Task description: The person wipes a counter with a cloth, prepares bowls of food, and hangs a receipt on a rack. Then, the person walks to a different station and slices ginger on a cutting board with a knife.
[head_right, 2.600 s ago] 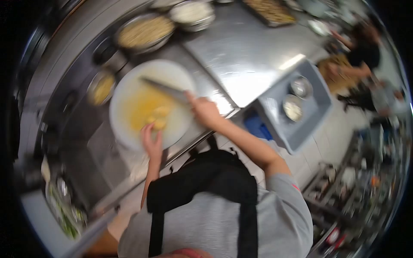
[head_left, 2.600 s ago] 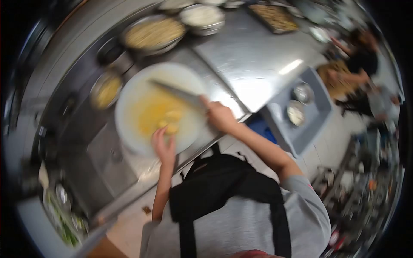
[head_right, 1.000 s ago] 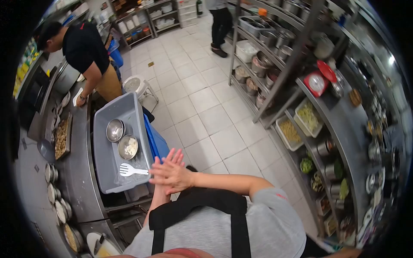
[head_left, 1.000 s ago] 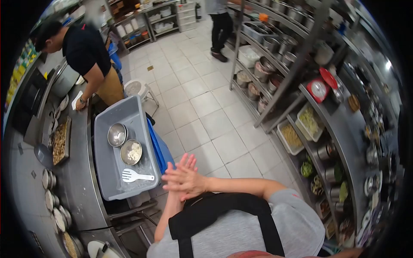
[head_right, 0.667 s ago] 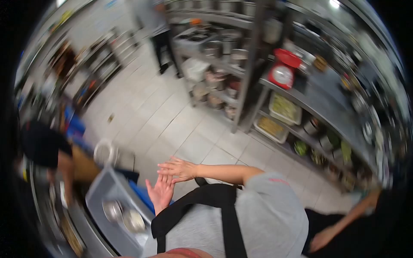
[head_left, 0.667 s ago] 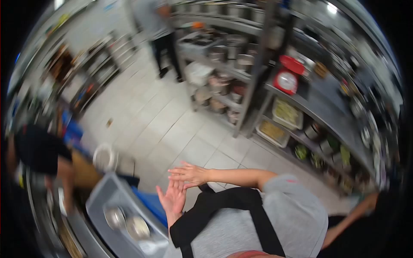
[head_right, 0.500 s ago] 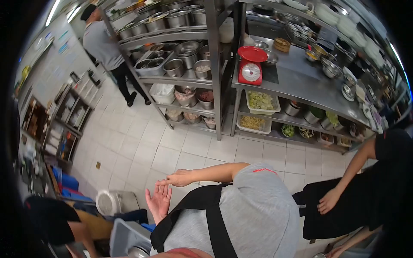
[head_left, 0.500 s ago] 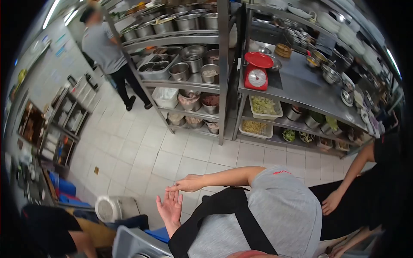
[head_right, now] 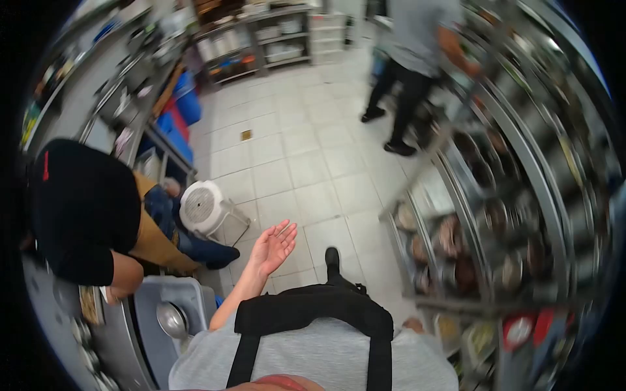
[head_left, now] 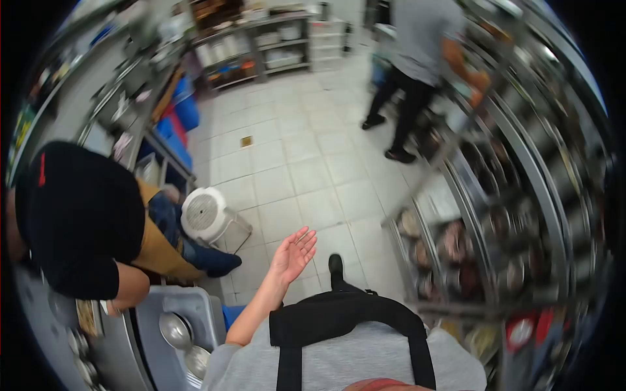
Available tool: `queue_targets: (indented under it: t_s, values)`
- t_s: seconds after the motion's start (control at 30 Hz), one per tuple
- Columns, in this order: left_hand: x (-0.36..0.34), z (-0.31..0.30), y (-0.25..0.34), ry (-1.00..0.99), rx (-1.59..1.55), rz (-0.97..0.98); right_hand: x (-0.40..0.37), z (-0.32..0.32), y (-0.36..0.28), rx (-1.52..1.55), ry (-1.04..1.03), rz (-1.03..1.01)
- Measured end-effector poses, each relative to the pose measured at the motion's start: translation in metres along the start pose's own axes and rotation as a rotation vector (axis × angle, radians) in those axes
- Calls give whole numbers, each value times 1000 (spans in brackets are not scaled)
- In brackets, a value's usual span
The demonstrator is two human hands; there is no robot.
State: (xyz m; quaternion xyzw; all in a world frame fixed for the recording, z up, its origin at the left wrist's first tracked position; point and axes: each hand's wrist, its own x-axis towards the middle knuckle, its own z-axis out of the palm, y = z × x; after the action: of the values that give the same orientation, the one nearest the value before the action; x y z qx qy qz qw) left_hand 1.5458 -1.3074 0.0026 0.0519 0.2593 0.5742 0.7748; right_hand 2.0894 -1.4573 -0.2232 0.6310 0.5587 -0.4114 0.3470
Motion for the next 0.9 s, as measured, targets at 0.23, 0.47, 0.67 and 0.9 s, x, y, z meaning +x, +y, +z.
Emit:
queue_targets:
  t_s: [0.23,0.47,0.67,0.9]
  values:
    - [71,-52,113,262,-225,420,165,-271,-127,-249,43,-41]
    - [142,-16,233,187,-284,790,292,-569,-435,-97,798,-757]
    - [247,-37,340,144,-230,770,278,-674,-650,153,701,-1105]
    - [386,-38,480,209,-222,662,368,-701,-624,-204,476,-823]
